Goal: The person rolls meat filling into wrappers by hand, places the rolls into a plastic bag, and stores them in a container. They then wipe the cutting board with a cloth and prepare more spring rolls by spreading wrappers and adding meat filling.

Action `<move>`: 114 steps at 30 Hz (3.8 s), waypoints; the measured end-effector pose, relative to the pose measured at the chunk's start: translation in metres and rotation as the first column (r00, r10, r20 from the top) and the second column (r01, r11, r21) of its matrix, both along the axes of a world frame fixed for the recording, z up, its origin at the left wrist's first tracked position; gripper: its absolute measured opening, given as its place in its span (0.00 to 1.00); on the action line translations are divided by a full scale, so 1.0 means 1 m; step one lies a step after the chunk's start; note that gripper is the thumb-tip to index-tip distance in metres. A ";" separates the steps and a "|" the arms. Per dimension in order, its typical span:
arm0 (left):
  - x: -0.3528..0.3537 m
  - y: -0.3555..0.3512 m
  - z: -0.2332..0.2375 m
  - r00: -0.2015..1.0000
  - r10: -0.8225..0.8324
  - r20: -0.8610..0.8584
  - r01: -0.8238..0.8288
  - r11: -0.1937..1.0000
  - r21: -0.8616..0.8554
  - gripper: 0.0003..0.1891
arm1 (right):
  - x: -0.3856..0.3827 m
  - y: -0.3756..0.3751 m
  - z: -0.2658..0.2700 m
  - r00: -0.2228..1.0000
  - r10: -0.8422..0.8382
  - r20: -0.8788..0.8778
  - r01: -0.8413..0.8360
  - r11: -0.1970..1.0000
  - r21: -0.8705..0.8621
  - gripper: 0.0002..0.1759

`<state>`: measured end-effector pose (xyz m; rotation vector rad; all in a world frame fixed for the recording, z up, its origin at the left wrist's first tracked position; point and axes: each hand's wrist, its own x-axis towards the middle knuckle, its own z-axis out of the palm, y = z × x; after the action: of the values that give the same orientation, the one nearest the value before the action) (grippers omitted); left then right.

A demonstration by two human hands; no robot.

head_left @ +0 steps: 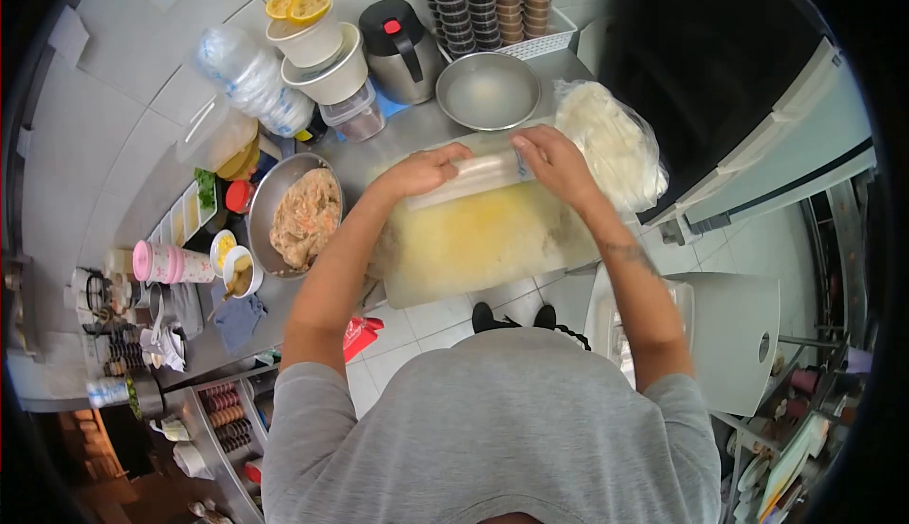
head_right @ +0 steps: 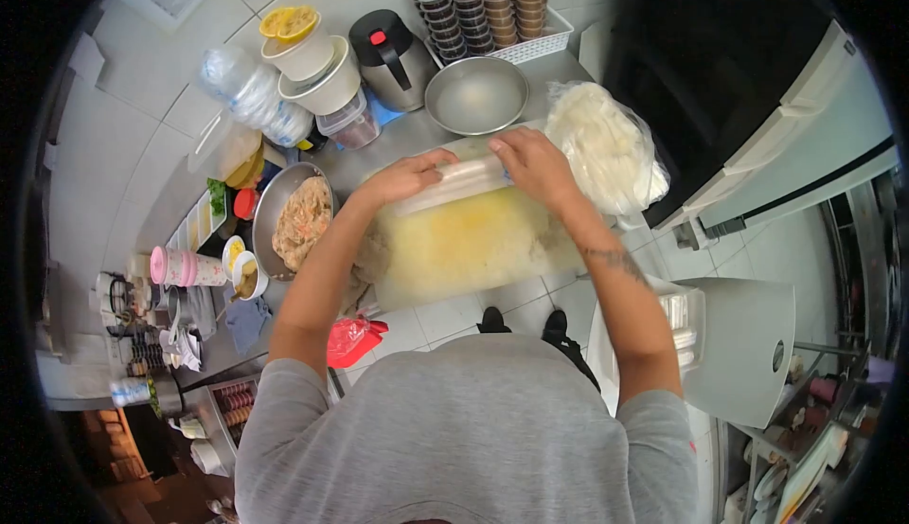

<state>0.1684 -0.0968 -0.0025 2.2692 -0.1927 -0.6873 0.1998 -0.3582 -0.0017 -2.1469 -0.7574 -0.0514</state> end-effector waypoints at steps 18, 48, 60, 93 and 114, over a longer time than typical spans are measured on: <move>-0.072 -0.083 -0.026 0.918 0.111 0.381 -0.039 0.981 -0.191 0.21 | -0.112 0.032 -0.033 0.327 0.353 -0.877 0.785 0.415 0.459 0.25; -0.091 -0.503 -0.255 0.832 -0.391 -0.393 0.260 0.901 -0.347 0.26 | -0.367 -0.324 -0.252 0.029 0.006 -1.000 0.989 -0.146 0.028 0.28; -0.078 -0.578 -0.393 0.792 -0.458 -0.404 0.330 0.877 -0.349 0.22 | -0.298 -0.285 -0.366 -0.195 -0.241 -0.951 0.944 -0.308 -0.116 0.32; -0.200 -0.318 -0.118 0.784 -0.618 0.053 0.613 0.785 0.088 0.18 | -0.283 -0.261 -0.270 0.387 -0.206 -0.899 0.333 0.940 -0.072 0.51; -0.324 0.030 0.006 0.493 0.607 0.624 -0.724 0.684 -0.092 0.10 | -0.290 0.127 -0.080 0.620 0.538 -0.572 -0.282 0.832 0.477 0.29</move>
<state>-0.1554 -0.0664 0.0034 2.3936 0.4811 0.5044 -0.0906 -0.2311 -0.0817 -1.4193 -0.7021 0.7834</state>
